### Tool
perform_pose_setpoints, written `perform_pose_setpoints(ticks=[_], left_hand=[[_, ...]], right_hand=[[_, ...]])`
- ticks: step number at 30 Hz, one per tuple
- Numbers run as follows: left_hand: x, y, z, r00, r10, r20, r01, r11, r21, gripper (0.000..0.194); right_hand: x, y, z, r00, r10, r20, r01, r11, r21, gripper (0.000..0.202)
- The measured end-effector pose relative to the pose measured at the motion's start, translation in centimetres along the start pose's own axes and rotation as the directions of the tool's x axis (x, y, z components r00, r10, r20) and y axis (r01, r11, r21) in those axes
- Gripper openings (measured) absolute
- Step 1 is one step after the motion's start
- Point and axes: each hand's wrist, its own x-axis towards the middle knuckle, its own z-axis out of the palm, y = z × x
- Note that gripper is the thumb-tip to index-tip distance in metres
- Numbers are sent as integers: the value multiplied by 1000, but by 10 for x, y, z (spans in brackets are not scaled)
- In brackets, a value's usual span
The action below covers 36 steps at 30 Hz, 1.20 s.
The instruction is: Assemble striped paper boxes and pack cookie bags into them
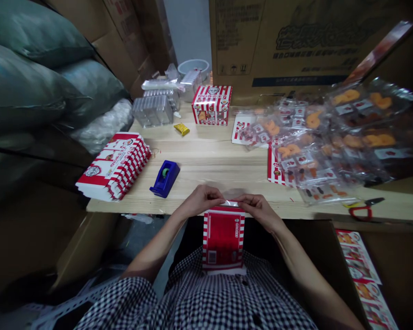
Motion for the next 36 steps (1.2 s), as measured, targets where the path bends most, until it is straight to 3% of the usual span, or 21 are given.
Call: perform_pose_setpoints(ticks=[6, 11, 14, 19, 29, 36], left_hand=[[-2, -6, 3, 999, -1, -41, 0, 1000, -27, 24], [-11, -2, -2, 1000, -10, 22, 11, 998, -58, 29], [-22, -1, -1, 999, 16, 47, -14, 999, -50, 31], [-45, -6, 11, 993, -19, -112, 1, 988, -154, 45], [-58, -6, 13, 975, 49, -217, -67, 995, -77, 25], [-59, 22, 10, 906, 83, -416, -145, 982, -118, 20]], right_hand=[[1, 7, -4, 999, -41, 21, 42, 998, -54, 32], [-11, 13, -6, 990, -82, 113, 97, 986, -136, 34], [-19, 19, -8, 987, -147, 60, 156, 969, -191, 28], [-31, 21, -9, 983, -181, -27, 172, 962, -212, 21], [-34, 15, -1, 977, -212, -12, 203, 948, -245, 19], [-33, -11, 26, 941, -328, -85, 294, 916, -271, 26]])
